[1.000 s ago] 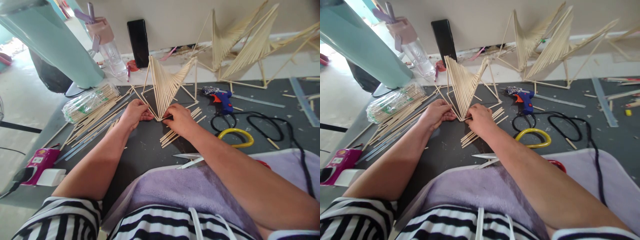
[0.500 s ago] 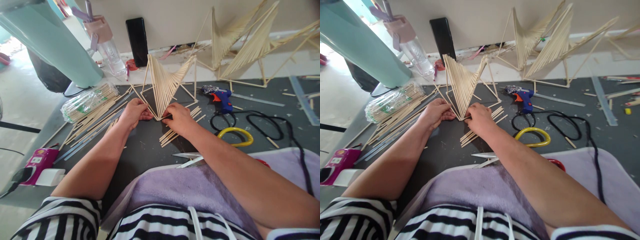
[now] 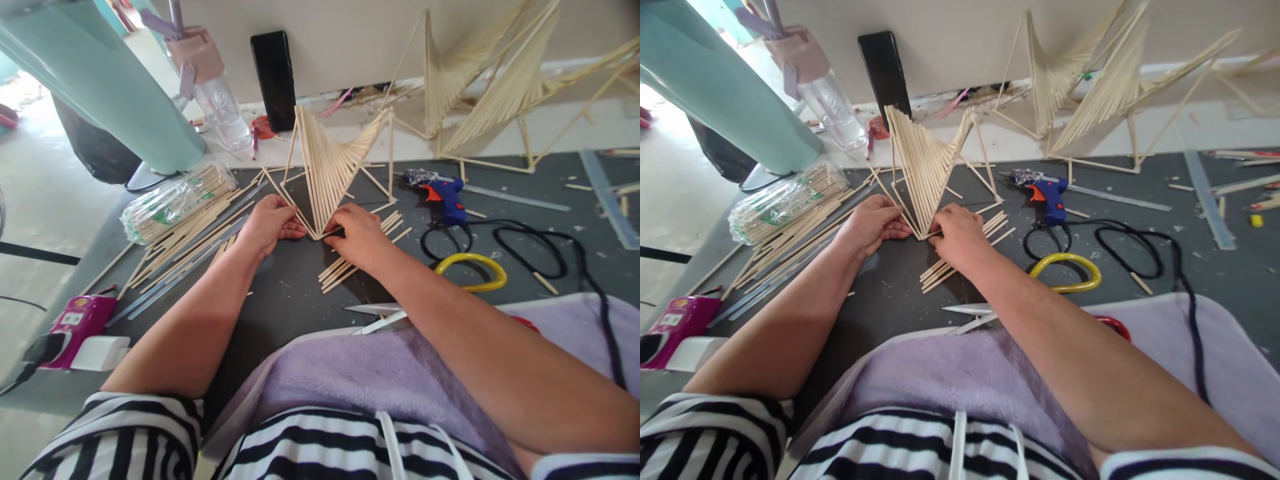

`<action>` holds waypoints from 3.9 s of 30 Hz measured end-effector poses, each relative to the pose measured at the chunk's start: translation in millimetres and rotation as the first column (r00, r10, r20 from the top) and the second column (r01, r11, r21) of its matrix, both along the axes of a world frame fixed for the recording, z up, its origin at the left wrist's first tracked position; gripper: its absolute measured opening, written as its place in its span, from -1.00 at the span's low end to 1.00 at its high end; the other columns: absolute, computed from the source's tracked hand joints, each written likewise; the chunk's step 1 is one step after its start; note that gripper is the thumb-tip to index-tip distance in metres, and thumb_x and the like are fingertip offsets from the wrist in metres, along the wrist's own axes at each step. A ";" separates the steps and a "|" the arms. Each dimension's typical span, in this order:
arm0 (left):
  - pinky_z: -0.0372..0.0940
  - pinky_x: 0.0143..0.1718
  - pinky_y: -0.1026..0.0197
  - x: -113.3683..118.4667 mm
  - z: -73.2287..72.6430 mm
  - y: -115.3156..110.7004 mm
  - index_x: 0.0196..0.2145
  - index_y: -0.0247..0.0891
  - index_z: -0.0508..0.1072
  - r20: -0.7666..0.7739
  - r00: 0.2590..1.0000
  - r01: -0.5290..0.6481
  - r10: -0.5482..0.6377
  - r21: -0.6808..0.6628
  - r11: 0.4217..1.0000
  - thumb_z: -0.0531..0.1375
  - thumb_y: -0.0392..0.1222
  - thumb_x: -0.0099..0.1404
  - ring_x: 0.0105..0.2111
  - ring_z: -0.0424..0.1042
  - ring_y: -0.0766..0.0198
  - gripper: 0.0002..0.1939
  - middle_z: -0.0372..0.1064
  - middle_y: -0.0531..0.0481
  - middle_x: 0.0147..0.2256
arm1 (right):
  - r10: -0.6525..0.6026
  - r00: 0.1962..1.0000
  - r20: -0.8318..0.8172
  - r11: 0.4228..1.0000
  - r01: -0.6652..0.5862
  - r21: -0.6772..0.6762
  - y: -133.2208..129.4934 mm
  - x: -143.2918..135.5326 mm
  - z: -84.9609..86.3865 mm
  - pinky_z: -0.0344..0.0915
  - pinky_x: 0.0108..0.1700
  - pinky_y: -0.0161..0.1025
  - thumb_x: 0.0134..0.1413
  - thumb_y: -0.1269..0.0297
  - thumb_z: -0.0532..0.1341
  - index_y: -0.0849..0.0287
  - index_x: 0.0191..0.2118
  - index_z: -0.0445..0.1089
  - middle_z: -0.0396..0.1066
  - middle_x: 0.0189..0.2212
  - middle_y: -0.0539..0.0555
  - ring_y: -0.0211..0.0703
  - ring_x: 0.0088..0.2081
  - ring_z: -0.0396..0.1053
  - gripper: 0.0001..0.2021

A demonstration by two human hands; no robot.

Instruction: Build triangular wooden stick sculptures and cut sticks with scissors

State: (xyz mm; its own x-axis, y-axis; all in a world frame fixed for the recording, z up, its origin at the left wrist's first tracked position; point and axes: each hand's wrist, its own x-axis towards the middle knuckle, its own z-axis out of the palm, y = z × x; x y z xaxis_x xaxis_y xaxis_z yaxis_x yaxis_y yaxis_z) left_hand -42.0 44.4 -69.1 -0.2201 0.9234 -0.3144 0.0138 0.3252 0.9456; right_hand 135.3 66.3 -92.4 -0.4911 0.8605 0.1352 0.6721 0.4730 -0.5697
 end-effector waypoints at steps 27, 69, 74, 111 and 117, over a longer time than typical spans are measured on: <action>0.37 -0.58 0.37 -0.3 0.2 2.5 -0.40 -0.29 0.23 -0.055 0.998 0.005 -0.006 -0.030 1.000 0.20 -0.24 0.20 -0.62 0.45 0.34 -0.83 0.40 0.01 -0.57 | -0.009 0.998 -0.061 1.000 0.008 -0.023 2.9 0.6 -1.7 0.18 -0.02 -0.11 -0.05 0.48 0.21 0.16 -0.40 0.41 0.39 -0.23 0.09 -0.08 -0.12 0.33 -0.91; 0.40 -0.56 0.33 -0.1 -0.4 1.2 -0.39 -0.29 0.20 -0.044 0.999 -0.003 0.003 -0.011 1.000 0.17 -0.30 0.21 -0.60 0.46 0.31 -0.86 0.37 0.05 -0.60 | -0.014 0.995 -0.102 0.999 0.011 -0.031 4.8 -0.7 -4.8 0.19 -0.01 -0.05 -0.08 0.56 0.16 0.16 -0.46 0.37 0.40 -0.24 0.09 -0.04 -0.08 0.33 -0.85; 0.40 -0.57 0.32 0.0 -0.2 0.9 -0.41 -0.29 0.20 -0.030 1.000 0.000 0.000 -0.001 1.000 0.13 -0.34 0.22 -0.61 0.46 0.31 -0.88 0.36 0.04 -0.61 | -0.014 0.993 -0.113 0.999 0.011 -0.033 4.5 -0.9 -4.3 0.19 0.01 -0.05 -0.10 0.57 0.16 0.15 -0.48 0.36 0.40 -0.26 0.08 -0.05 -0.10 0.34 -0.84; 0.43 -0.52 0.29 -4.9 -3.4 1.7 -0.45 -0.31 0.25 0.029 0.999 0.023 -0.023 0.025 0.999 0.18 -0.36 0.17 -0.62 0.45 0.31 -0.87 0.38 -0.01 -0.62 | -0.011 0.991 -0.131 1.000 0.010 -0.007 0.8 -2.1 -3.1 0.19 0.02 -0.10 -0.08 0.53 0.22 0.15 -0.44 0.45 0.44 -0.24 0.05 -0.11 -0.10 0.36 -0.86; 0.43 -0.52 0.29 -5.0 -3.7 1.5 -0.46 -0.31 0.25 0.021 0.999 0.026 -0.026 0.025 0.999 0.16 -0.38 0.17 -0.61 0.46 0.31 -0.89 0.38 0.00 -0.62 | -0.019 0.993 -0.121 1.000 0.017 -0.014 0.0 -2.3 -1.2 0.18 0.02 -0.10 -0.07 0.53 0.21 0.15 -0.44 0.46 0.44 -0.24 0.05 -0.12 -0.11 0.36 -0.86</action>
